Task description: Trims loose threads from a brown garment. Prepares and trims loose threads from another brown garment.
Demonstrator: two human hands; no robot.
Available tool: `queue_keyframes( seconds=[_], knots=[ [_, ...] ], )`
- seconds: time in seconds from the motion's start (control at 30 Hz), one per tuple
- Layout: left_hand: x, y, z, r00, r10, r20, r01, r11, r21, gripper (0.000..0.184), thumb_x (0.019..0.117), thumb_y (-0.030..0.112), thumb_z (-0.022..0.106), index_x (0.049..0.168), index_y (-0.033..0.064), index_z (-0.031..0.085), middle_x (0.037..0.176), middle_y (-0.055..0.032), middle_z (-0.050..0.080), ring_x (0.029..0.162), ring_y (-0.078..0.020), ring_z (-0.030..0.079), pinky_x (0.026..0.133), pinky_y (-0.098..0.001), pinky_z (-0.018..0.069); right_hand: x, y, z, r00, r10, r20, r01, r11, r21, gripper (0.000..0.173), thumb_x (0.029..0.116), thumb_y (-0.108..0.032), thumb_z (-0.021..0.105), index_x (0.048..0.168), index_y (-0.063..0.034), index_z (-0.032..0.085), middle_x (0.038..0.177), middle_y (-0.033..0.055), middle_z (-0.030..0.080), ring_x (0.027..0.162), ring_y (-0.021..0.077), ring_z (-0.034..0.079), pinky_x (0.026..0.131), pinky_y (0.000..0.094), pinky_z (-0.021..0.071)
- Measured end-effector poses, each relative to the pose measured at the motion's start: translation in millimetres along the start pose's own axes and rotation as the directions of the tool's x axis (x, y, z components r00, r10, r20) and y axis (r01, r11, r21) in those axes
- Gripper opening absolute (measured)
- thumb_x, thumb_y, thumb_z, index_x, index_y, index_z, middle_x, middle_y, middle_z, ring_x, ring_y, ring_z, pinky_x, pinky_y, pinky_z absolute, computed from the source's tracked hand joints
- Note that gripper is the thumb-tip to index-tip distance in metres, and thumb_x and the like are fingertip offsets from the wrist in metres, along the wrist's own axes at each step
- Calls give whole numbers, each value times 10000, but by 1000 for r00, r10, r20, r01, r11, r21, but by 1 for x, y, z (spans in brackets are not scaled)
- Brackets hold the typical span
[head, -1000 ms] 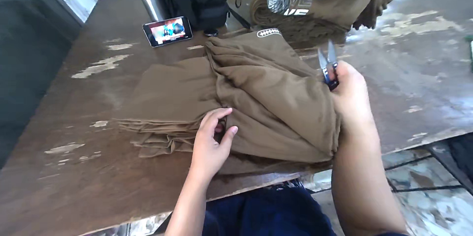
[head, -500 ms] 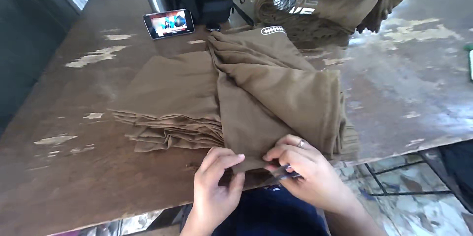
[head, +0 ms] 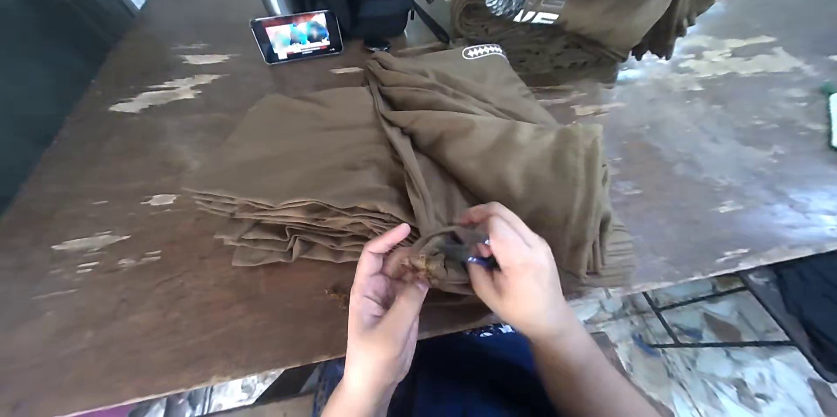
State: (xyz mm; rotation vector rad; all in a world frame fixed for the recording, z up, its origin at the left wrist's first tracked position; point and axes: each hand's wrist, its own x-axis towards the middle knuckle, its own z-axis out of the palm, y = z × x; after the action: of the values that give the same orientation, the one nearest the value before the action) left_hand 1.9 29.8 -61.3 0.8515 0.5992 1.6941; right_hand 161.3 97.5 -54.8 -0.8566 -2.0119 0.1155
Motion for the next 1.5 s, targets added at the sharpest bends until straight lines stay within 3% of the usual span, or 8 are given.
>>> queue_keyframes(
  seconds=[0.07, 0.13, 0.27, 0.33, 0.4, 0.93, 1.1, 1.5],
  knots=[
    [-1, -2, -1, 1000, 8, 19, -5, 990, -138, 510, 901, -59, 649, 1369, 120, 556, 1212, -64, 705, 1107, -171, 691, 987, -378, 561, -8, 0, -5, 999, 2, 42, -5, 998, 62, 132, 986, -135, 568, 919, -28, 603, 1025, 142, 651, 823, 108, 606, 731, 168, 502],
    [-5, -7, -2, 993, 95, 73, -91, 994, -53, 531, 893, -7, 727, 1371, 174, 581, 1276, -19, 681, 1145, -132, 670, 1009, -326, 549, -15, -2, -15, 999, 16, 37, -21, 989, 146, 217, 1009, -216, 580, 907, -31, 535, 1021, 115, 571, 859, 51, 547, 763, 106, 451],
    [-9, -17, 2, 965, 263, 8, -260, 949, 178, 413, 855, -10, 785, 1220, 177, 732, 1212, 23, 716, 1052, -69, 698, 912, -229, 591, -31, -11, -33, 992, 42, 115, -45, 999, 23, 395, 1038, -450, 545, 906, -79, 563, 852, 61, 578, 780, 109, 563, 707, 216, 474],
    [-8, -18, 5, 951, 307, -36, -289, 924, 250, 263, 900, 49, 755, 1134, 171, 767, 1126, 45, 737, 997, -33, 698, 860, -188, 588, -36, -15, -34, 988, 49, 146, -35, 995, -96, 414, 1038, -460, 531, 834, -100, 565, 688, 30, 540, 633, 130, 538, 579, 258, 441],
    [-9, -17, 6, 948, 314, -57, -289, 921, 263, 154, 945, 109, 717, 1080, 160, 770, 1057, 52, 742, 975, -22, 689, 854, -182, 575, -39, -18, -34, 984, 65, 163, -39, 987, -157, 428, 1036, -461, 524, 794, -110, 555, 630, 18, 510, 573, 131, 513, 525, 261, 413],
    [-21, -6, 3, 974, 228, 13, -227, 960, 162, 166, 944, 86, 711, 1103, 130, 733, 1115, 11, 725, 1012, -51, 692, 875, -204, 580, -26, -30, -22, 972, 37, 232, -7, 992, -129, 466, 1071, -459, 424, 815, -102, 580, 587, 2, 480, 515, 138, 496, 473, 281, 382],
    [-19, -6, 4, 983, 158, -94, -154, 987, 48, 112, 997, 203, 659, 1088, 139, 672, 972, 4, 715, 892, -66, 697, 824, -251, 585, -25, -28, -21, 973, 32, 228, -2, 991, -131, 480, 1073, -471, 421, 803, -105, 572, 577, -3, 465, 505, 130, 480, 469, 276, 361],
    [-15, -4, 9, 980, 121, -159, -124, 992, -5, 64, 977, 77, 665, 1039, 93, 660, 922, -36, 710, 852, -88, 708, 806, -262, 603, -25, -26, -20, 972, 16, 234, 11, 993, -113, 466, 1078, -437, 415, 787, -110, 574, 559, -5, 465, 488, 131, 488, 448, 281, 356]
  ],
)
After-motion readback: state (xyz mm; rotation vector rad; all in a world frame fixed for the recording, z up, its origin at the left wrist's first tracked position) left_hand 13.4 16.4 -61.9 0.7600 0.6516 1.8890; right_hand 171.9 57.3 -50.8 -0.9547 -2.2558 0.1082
